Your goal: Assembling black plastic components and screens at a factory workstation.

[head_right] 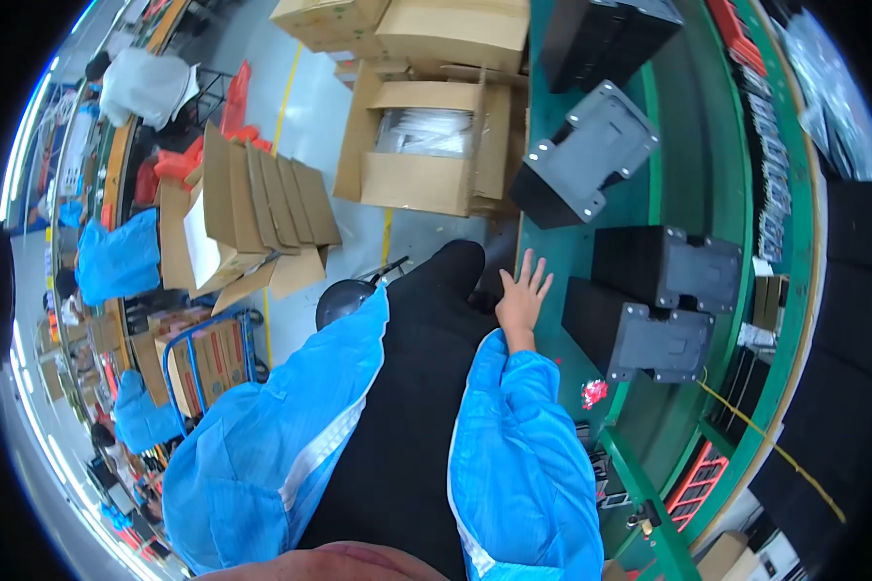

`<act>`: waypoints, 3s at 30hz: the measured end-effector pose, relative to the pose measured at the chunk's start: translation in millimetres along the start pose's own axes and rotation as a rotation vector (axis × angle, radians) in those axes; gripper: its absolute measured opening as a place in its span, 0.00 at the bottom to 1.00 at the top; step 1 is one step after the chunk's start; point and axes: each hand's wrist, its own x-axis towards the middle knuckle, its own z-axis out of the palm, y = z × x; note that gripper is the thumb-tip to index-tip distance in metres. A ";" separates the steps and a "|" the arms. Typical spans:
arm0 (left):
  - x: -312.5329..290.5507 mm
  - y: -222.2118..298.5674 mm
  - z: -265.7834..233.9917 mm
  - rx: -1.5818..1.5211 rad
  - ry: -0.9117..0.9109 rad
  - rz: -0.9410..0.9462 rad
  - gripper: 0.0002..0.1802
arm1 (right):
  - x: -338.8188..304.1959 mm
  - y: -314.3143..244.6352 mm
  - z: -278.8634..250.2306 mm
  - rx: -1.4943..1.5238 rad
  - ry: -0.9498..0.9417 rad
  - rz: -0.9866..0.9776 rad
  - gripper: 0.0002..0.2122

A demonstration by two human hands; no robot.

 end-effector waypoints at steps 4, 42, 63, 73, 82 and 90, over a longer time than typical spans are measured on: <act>-4.5 23.6 21.5 0.139 0.039 0.032 0.32 | -3.1 16.4 -0.7 0.117 0.105 0.009 0.16; 36.5 463.4 419.3 0.362 0.606 1.491 0.77 | -9.6 114.2 -54.0 0.372 0.209 0.001 0.10; 134.3 633.0 525.7 0.179 0.507 1.686 0.76 | -6.4 136.4 -52.2 0.316 0.106 0.051 0.43; 212.2 748.7 527.8 0.327 0.414 1.873 0.74 | 12.4 176.3 -1.8 0.541 0.098 0.123 0.40; 192.1 699.6 513.0 0.459 0.415 1.588 0.64 | 11.4 182.9 -5.1 0.584 0.122 0.159 0.37; 171.9 518.0 527.1 1.031 -0.133 1.608 0.68 | 12.4 165.3 -29.7 0.454 0.141 0.128 0.37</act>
